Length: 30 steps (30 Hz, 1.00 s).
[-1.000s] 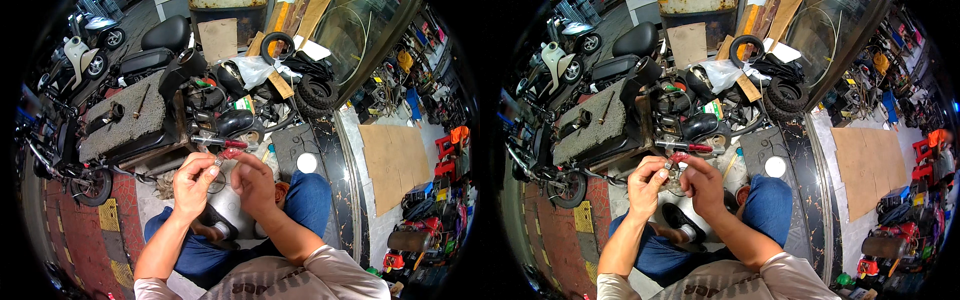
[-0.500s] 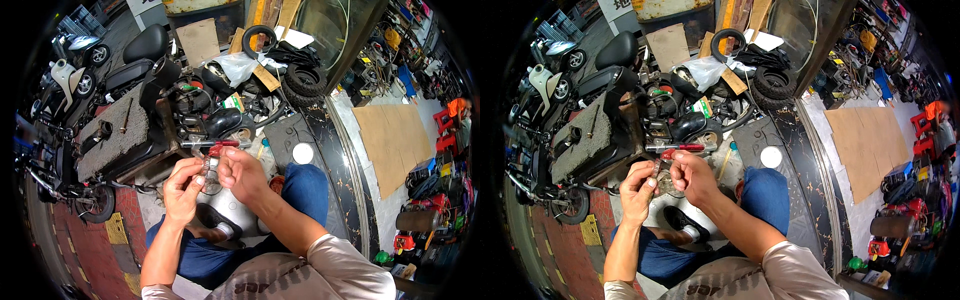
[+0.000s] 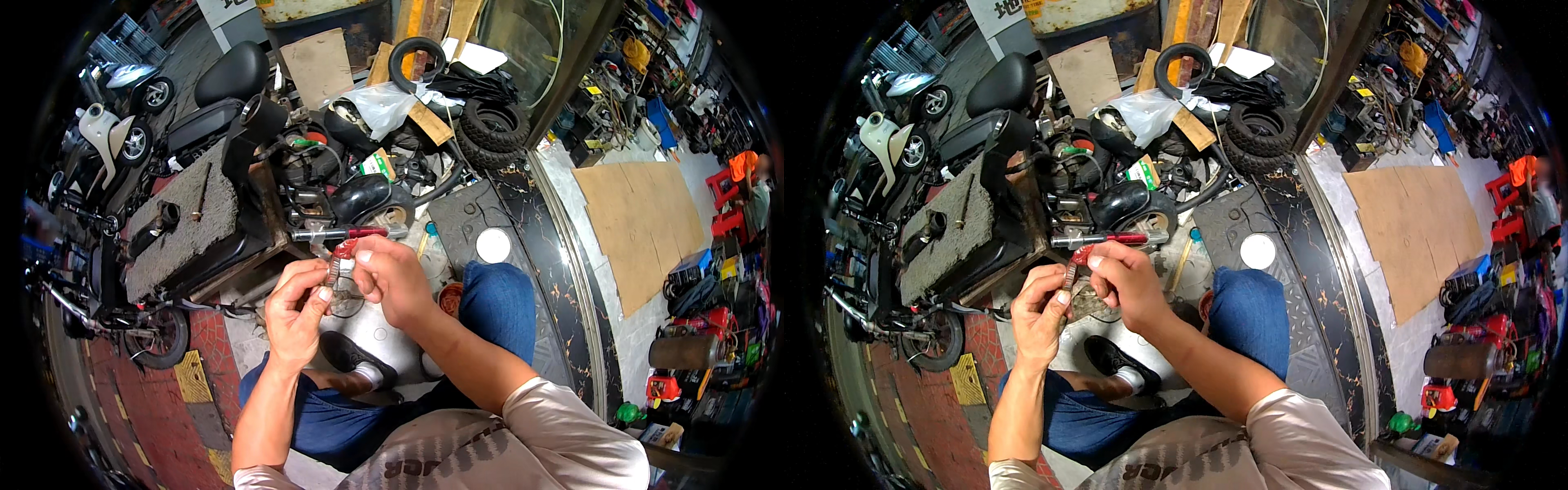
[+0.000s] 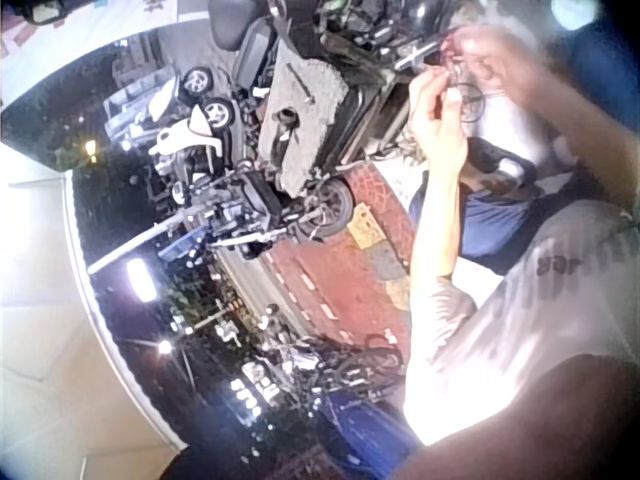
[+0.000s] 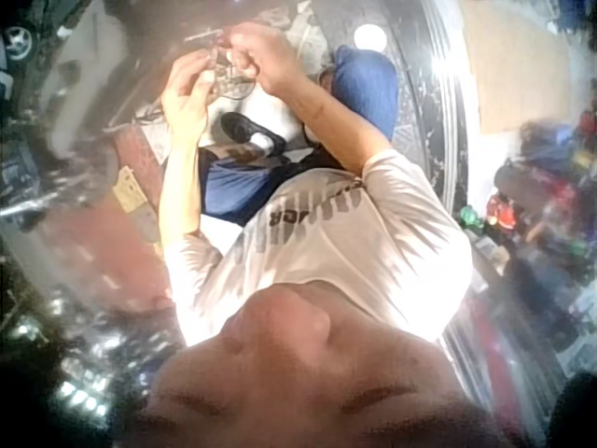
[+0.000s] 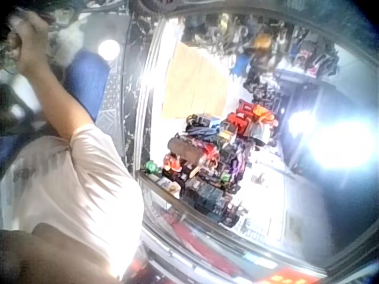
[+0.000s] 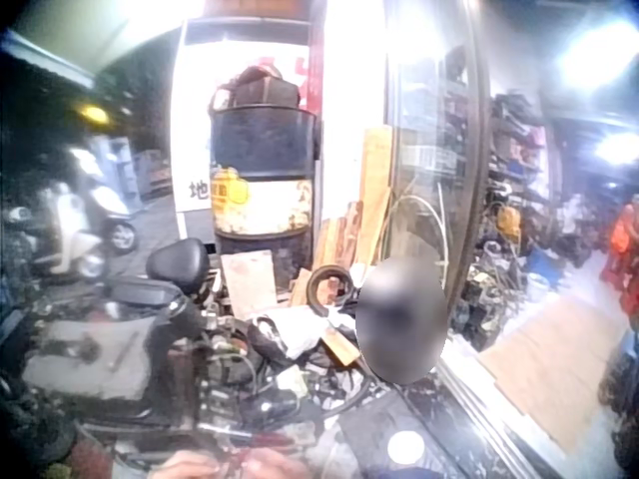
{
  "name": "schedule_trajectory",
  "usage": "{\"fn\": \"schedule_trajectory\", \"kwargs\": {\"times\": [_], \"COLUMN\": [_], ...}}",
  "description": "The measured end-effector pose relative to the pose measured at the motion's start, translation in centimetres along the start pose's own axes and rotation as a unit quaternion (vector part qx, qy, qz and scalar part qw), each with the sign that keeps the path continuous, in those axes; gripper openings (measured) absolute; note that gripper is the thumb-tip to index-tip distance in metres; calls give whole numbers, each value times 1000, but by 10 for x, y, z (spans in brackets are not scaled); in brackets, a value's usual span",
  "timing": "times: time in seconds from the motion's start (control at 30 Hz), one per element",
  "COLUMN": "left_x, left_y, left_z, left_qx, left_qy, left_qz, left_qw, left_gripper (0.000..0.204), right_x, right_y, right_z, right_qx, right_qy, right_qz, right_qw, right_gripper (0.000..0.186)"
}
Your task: The person manipulates a small metal ring and a seal, then aligns and installs a components onto the front fork assembly of a motorcycle.
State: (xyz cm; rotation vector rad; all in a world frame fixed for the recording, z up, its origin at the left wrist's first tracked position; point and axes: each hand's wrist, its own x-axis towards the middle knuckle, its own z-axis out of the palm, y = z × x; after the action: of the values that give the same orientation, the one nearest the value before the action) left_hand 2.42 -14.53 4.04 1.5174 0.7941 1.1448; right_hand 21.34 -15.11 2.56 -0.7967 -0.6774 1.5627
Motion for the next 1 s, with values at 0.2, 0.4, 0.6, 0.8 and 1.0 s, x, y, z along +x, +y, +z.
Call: {"fn": "schedule_trajectory", "kwargs": {"times": [0.2,0.4,0.6,0.8,1.0], "left_x": [0,0,1,0,-4], "left_y": [4,5,2,4,4], "left_z": [-1,-2,-4,-2,-4], "left_qx": [42,102,118,94,84], "left_qy": [10,23,24,17,3], "left_qz": [5,27,52,75,42], "left_qw": [999,994,991,993,996], "left_gripper": [17,16,16,19,21], "right_x": [-9,-15,-17,-9,-1], "right_y": [1,-2,1,-5,4], "right_z": [8,10,4,-7,-5], "right_qx": [-161,-326,-371,125,366], "right_qy": [-4,7,-18,-33,-137], "right_qz": [-133,-246,-330,23,117], "right_qw": [978,913,868,991,913], "right_gripper": [27,25,26,31,45]}}
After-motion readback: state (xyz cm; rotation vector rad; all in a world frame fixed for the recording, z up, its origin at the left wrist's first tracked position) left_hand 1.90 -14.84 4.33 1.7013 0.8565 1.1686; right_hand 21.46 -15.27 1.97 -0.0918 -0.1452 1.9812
